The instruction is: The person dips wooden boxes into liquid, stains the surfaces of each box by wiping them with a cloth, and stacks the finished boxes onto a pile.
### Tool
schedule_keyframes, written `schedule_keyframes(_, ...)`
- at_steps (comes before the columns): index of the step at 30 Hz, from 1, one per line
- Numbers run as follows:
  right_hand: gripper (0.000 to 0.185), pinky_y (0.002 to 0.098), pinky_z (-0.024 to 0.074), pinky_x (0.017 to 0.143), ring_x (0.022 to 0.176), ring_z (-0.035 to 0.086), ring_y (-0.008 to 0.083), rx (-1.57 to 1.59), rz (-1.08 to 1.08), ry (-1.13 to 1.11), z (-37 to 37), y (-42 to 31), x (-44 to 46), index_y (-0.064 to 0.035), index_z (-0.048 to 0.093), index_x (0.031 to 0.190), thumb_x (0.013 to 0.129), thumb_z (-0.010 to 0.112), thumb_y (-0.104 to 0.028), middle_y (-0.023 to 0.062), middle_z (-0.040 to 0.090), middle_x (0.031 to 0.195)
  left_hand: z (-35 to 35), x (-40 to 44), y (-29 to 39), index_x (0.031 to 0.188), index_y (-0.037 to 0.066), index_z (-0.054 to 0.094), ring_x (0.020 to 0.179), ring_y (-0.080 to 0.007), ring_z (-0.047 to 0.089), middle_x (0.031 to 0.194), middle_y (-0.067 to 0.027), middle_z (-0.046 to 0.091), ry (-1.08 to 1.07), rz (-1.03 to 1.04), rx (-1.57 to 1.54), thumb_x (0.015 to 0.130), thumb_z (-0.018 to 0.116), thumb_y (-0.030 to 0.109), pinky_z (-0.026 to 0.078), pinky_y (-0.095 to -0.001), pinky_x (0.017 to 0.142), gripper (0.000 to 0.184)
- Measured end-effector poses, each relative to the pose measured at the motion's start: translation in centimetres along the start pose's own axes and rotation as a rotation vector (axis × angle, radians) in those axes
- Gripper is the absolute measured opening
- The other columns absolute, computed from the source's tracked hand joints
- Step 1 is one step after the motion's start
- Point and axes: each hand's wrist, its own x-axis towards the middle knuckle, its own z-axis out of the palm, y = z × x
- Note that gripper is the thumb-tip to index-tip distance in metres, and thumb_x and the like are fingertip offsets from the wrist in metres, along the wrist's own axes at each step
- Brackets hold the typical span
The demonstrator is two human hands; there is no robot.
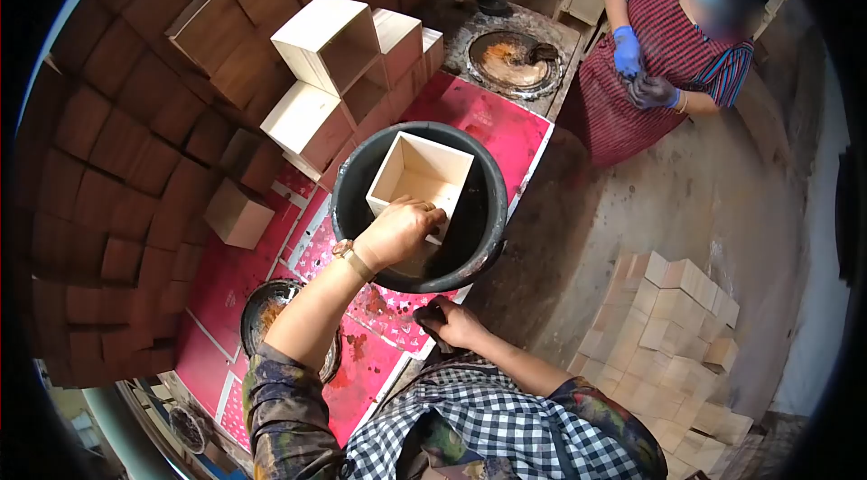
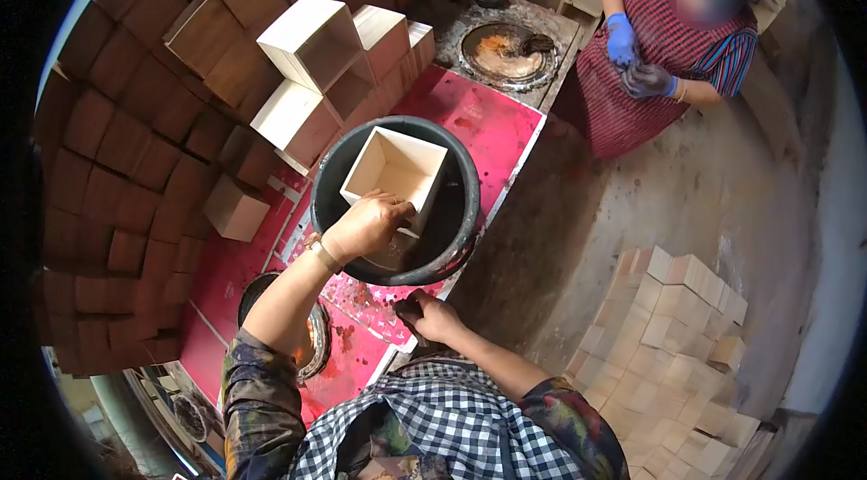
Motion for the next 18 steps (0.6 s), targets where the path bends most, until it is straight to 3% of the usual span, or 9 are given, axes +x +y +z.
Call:
schedule_keyframes(2,0.052,0.0432,0.049,0.08,0.095,0.061,0.0365,-0.02,0.023,-0.016,-0.5,0.1,0.1,-0.0038,0.054,0.11,0.084,0.058,-0.049,0.0194,0.063,0.101,0.6,0.1,-0.1,0.088,0.005,0.059,0.081,-0.0305,0.059,0.079,-0.0122,0.06,-0.027,-0.003,-0.008,0.072,0.06,0.006,0.047,-0.0396,0.076,0.017)
schedule_keyframes(5,0.047,0.0411,0.049,0.082,0.097,0.061,0.0353,-0.07,-0.001,0.0,-0.4,0.7,0.4,-0.0061,0.052,0.115,0.083,0.063,-0.039,0.0191,0.063,0.104,0.3,-0.1,0.5,0.087,0.005,0.059,0.082,-0.0305,0.059,0.08,-0.012,0.06,0.015,0.019,0.054,0.069,0.061,0.006,0.047,-0.0396,0.076,0.018)
schedule_keyframes(8,0.05,0.041,0.0479,0.084,0.1,0.06,0.0342,0.005,0.034,-0.121,-1.1,0.7,1.1,-0.0066,0.053,0.113,0.084,0.06,-0.046,0.0181,0.062,0.107,-1.9,-0.6,1.2,0.086,0.005,0.059,0.084,-0.0295,0.06,0.081,-0.0108,0.061,0.052,-0.052,0.054,0.068,0.06,0.008,0.045,-0.0379,0.081,0.019)
schedule_keyframes(17,0.051,0.0392,0.046,0.087,0.104,0.059,0.0322,-0.079,-0.05,-0.18,0.3,1.4,2.2,-0.0068,0.051,0.116,0.085,0.057,-0.046,0.0185,0.061,0.111,-7.5,-4.2,4.0,0.087,0.0,0.056,0.079,-0.0359,0.056,0.079,-0.014,0.058,0.345,-0.116,-0.169,0.07,0.063,-0.005,0.046,-0.0411,0.07,0.019)
schedule_keyframes(18,0.05,0.0394,0.0461,0.087,0.104,0.059,0.0324,-0.089,-0.039,-0.202,0.2,0.8,2.0,-0.0067,0.051,0.116,0.085,0.057,-0.046,0.0187,0.061,0.11,-7.9,-4.5,4.0,0.089,-0.001,0.059,0.081,-0.031,0.06,0.083,-0.0136,0.06,0.346,-0.156,-0.169,0.074,0.062,-0.007,0.049,-0.0364,0.071,0.016)
